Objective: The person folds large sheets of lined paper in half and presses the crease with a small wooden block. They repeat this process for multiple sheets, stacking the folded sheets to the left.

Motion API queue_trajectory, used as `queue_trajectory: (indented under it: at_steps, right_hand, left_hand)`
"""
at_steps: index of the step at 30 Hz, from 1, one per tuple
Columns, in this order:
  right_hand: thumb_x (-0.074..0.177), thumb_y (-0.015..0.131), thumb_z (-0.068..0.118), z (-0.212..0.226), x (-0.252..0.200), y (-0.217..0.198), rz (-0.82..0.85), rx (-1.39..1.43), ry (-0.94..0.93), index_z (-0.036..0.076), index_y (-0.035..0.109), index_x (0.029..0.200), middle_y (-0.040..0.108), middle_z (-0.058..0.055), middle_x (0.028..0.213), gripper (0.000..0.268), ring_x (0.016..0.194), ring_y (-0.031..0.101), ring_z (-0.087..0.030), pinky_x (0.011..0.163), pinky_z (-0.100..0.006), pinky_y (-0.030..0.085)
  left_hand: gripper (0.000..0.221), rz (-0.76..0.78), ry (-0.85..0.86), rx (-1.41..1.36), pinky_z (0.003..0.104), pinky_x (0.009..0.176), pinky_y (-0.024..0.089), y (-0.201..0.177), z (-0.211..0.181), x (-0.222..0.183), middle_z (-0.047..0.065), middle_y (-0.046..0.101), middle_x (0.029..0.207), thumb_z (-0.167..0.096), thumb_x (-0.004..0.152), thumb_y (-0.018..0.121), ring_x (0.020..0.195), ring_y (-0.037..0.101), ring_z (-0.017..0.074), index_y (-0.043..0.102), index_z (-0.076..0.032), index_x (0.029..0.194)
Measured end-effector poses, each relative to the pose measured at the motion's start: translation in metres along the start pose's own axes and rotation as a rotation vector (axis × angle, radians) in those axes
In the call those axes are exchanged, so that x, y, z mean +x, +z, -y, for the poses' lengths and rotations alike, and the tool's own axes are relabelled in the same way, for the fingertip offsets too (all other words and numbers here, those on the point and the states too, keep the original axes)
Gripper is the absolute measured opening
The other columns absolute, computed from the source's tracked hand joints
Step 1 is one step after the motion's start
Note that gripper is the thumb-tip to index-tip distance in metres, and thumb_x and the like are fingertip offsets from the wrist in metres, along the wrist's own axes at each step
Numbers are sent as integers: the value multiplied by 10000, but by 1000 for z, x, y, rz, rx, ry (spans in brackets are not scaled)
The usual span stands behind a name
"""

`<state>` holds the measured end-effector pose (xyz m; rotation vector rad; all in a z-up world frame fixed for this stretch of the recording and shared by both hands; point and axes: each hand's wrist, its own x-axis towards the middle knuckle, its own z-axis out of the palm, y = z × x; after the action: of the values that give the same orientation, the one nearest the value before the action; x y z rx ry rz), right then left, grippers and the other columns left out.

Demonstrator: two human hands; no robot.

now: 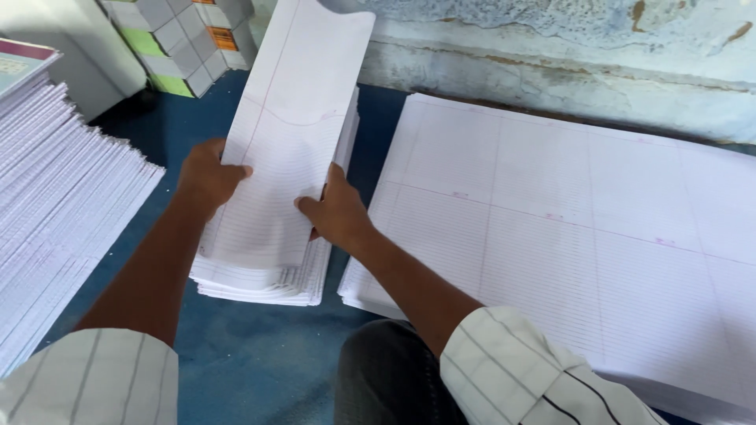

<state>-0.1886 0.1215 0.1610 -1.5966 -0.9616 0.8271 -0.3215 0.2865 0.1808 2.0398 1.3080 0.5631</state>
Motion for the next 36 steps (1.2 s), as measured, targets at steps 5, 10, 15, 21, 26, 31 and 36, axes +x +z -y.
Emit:
queue_trajectory:
  at_steps: [5,10,15,21,26,31,36]
  right_hand:
    - [902,666,132,-10,7,30,57,-12,4,-90,263,1420,681,-301,1089,693,759,778,-303,549,-325,664]
    - [885,711,149,-32,13,48,73,-189,80,-100,278,1417,691,-315,1074,730,752,781,-333,614,-331,648]
    - [845,794,178,-39,16,54,2,-444,-46,-123,227,1473,691,-331,1059,898,814,756,-344,722,-374,623]
    - [879,718,160,-23,5,58,33,-582,102,-110,117,1560,729,-251,940,947,750,768,-301,634,-375,646]
    - [950,630,276,-20,0,58,96,-739,159,-96,95,1578,739,-179,823,905,632,729,-247,531,-363,591]
    - [995,526,419,-30,-5,62,104,-855,163,-60,59,1594,677,-135,788,897,572,650,-206,492,-406,508]
    - [1045,469,419,-45,-4,63,128,-926,146,-65,38,1605,671,-135,819,857,588,646,-213,538,-441,460]
  left_hand:
    - [469,2,-105,-23,416,880,574,-2,37,4,197,721,1202,-73,876,745,1004,733,315,642,-26,1331]
    - [460,1,-104,59,440,938,557,10,75,7,192,724,1216,-103,868,762,1053,723,324,661,-34,1312]
    - [536,-24,-108,316,480,980,526,31,85,10,177,691,1283,-179,849,805,1165,667,348,636,-57,1343]
    - [615,-5,-114,378,487,967,536,40,81,7,195,689,1275,-198,891,778,1164,671,347,545,-77,1447]
    - [581,-9,-133,390,477,953,557,39,73,5,195,700,1267,-187,904,760,1148,690,340,562,-80,1440]
    - [613,-66,-47,616,496,984,508,36,74,4,190,593,1376,-264,868,797,1258,582,355,555,-132,1415]
    - [765,70,-131,313,534,1068,469,37,85,6,176,580,1444,-216,924,700,1291,594,364,327,-153,1589]
